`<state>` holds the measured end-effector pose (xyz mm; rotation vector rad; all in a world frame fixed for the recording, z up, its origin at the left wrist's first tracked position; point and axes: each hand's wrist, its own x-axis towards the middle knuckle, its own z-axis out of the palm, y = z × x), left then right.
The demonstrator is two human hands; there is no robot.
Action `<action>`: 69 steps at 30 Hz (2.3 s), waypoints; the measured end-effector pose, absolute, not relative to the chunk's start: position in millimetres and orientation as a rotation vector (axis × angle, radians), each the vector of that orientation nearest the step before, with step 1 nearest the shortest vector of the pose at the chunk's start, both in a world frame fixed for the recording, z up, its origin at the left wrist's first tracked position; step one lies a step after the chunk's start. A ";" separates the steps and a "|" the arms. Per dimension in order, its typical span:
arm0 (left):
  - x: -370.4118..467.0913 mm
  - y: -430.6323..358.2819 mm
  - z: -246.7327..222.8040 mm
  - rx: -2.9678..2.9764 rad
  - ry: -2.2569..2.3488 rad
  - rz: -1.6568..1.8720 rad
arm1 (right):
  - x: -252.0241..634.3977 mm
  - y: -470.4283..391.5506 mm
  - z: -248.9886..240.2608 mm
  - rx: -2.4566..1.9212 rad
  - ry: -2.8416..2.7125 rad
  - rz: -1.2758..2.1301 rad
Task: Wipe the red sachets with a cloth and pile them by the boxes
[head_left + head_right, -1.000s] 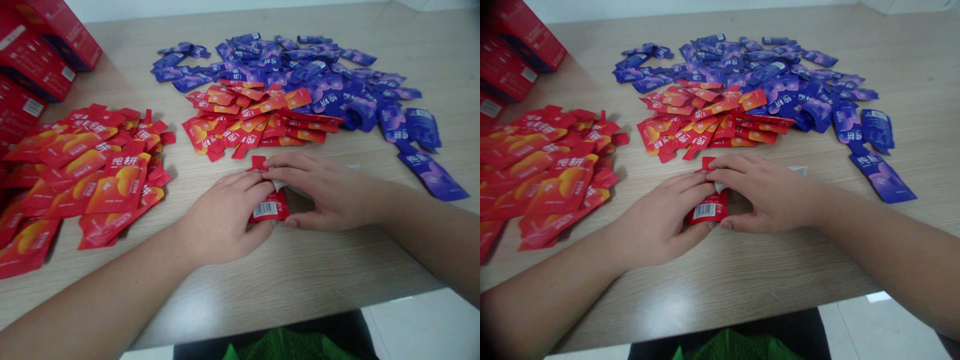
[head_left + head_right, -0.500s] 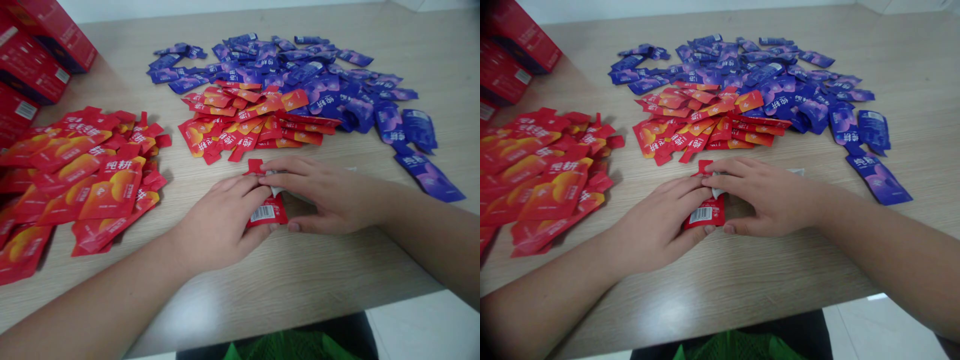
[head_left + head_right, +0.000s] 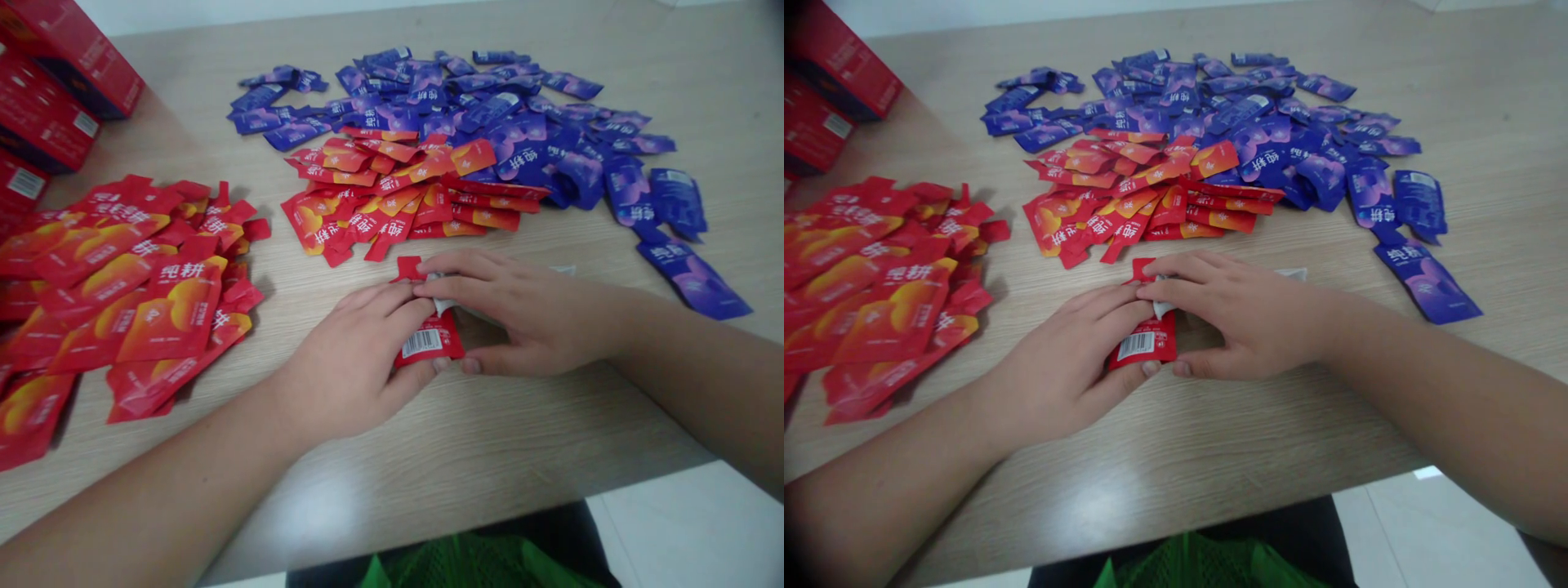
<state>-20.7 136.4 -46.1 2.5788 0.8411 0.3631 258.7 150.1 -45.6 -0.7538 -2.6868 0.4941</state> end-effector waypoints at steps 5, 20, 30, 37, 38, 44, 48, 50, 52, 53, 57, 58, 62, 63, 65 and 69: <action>-20.6 136.3 -45.7 2.580 0.846 0.355 | 259.7 151.0 -46.7 -0.753 -2.682 0.511; -20.7 135.0 -46.7 2.628 0.853 0.354 | 260.0 151.3 -44.1 -0.721 -2.695 0.524; -20.1 134.7 -48.0 2.631 0.853 0.348 | 261.4 151.5 -43.7 -0.722 -2.694 0.557; -21.2 134.1 -47.7 2.644 0.867 0.333 | 263.0 152.3 -45.0 -0.707 -2.709 0.532; -21.3 134.1 -48.0 2.646 0.869 0.334 | 263.0 152.4 -44.8 -0.706 -2.714 0.529; -21.4 133.7 -49.3 2.670 0.856 0.345 | 261.7 152.7 -44.8 -0.706 -2.695 0.546; -21.2 134.2 -49.0 2.657 0.860 0.321 | 260.9 152.7 -45.6 -0.719 -2.680 0.557; -20.9 134.8 -48.7 2.651 0.855 0.321 | 260.9 152.7 -46.1 -0.729 -2.681 0.558; -20.5 135.3 -48.4 2.649 0.851 0.327 | 260.8 152.6 -46.5 -0.734 -2.681 0.543; -20.4 135.4 -48.3 2.648 0.852 0.328 | 260.7 152.6 -46.6 -0.733 -2.683 0.533; -20.5 135.6 -49.0 2.652 0.852 0.334 | 260.2 152.6 -46.9 -0.737 -2.698 0.506; -20.7 135.7 -49.3 2.655 0.847 0.341 | 260.2 152.7 -47.2 -0.743 -2.701 0.500; -21.2 135.4 -49.4 2.664 0.834 0.350 | 260.6 153.9 -50.1 -0.733 -2.693 0.473; -21.3 135.2 -49.1 2.664 0.834 0.351 | 260.6 154.3 -51.1 -0.730 -2.687 0.472; -21.4 134.8 -48.1 2.657 0.834 0.347 | 260.5 155.0 -52.6 -0.730 -2.672 0.482; -21.1 134.8 -46.9 2.638 0.844 0.317 | 259.6 155.4 -53.7 -0.728 -2.654 0.479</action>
